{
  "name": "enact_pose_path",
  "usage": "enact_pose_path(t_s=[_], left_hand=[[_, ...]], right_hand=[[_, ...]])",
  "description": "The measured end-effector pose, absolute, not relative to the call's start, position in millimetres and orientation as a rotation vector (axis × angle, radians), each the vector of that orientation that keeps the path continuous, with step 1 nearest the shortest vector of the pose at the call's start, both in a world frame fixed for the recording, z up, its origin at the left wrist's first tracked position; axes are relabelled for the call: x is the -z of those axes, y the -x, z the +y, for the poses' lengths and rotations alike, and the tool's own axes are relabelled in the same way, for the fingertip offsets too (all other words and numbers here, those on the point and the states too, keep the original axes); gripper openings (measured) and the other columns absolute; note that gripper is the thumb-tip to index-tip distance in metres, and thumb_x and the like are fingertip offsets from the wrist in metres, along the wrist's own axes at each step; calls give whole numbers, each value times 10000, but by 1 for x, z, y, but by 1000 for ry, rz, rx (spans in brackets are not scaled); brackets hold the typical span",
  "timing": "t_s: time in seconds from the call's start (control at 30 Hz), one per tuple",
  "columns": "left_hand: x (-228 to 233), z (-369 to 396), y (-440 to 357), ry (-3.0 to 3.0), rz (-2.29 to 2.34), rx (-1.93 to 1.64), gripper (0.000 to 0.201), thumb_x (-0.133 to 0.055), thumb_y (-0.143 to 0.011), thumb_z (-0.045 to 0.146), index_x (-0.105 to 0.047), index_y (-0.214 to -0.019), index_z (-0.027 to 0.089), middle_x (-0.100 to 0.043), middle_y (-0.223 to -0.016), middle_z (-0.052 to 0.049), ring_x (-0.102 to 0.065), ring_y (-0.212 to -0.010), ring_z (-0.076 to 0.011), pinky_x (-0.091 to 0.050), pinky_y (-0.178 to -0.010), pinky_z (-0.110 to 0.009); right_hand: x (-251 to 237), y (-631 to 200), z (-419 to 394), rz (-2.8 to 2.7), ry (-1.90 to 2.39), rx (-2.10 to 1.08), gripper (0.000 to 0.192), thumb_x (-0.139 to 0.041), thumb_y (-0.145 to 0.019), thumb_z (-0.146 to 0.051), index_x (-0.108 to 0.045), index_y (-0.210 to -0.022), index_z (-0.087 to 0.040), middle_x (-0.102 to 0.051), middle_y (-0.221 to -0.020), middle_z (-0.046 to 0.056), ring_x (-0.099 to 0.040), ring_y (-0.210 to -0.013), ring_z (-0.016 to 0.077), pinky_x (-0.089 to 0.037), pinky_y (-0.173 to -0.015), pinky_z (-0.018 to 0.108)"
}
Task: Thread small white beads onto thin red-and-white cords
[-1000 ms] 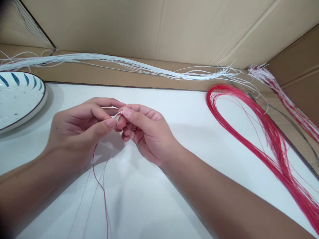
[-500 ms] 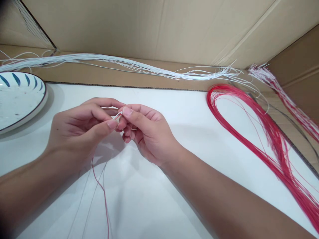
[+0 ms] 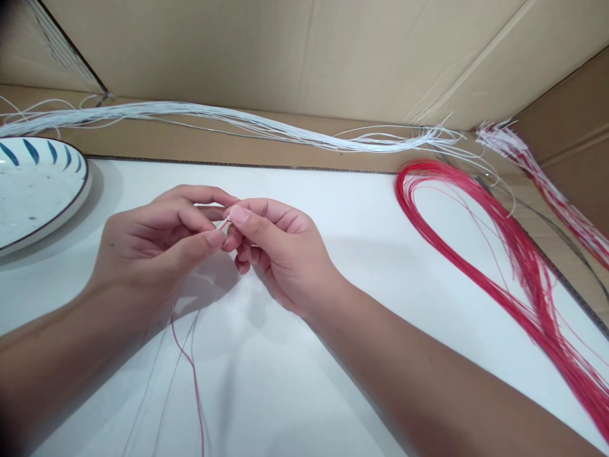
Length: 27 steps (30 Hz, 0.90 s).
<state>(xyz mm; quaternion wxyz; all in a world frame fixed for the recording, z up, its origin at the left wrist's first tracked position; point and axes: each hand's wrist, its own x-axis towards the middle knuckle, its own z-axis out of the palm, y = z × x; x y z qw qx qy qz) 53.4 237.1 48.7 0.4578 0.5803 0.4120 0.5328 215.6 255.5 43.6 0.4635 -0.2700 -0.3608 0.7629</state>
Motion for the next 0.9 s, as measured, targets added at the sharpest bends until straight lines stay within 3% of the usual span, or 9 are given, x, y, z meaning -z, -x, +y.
enact_pose_path(t_s=[0.3,0.53,0.73,0.9], left_hand=[[-49,238,-53,-1505,1041,-1337,191,-757,-859,148,-749,-689,236,-721,-1063,-6,-680,-941,-152,-586,-778,-249],[-50,238,-53,-1463,1097,-1365,199,-759,-852,156,-723,-671,230,-722,-1026,-15,-677,-925,-179,-575,-826,-320],[-48,237,-53,-1432,1045,-1304,187,-772,-845,167,-726,-673,222,-690,-1032,-29,-668,-881,-169,-576,-740,-299],[-47,236,-52,-1404,1005,-1266,189,-785,-858,189,-715,-685,215,-675,-1047,-31,-659,-934,-161,-576,-771,-260]], right_hand=[[-40,-213,247,-1133,826,-1502,213,-740,-940,-373,-764,-800,-215,-641,-636,-13,-536,-530,81,-453,-499,211],[-41,-216,245,-1259,807,-1474,260,-682,-974,-451,-783,-874,-234,-637,-675,-2,-560,-584,101,-470,-520,227],[-38,-215,248,-1174,840,-1504,220,-772,-907,-422,-755,-803,-228,-669,-681,-6,-538,-542,98,-455,-507,246],[-36,-215,247,-1185,771,-1476,158,-793,-898,-358,-762,-816,-227,-684,-728,-3,-549,-607,103,-456,-569,258]])
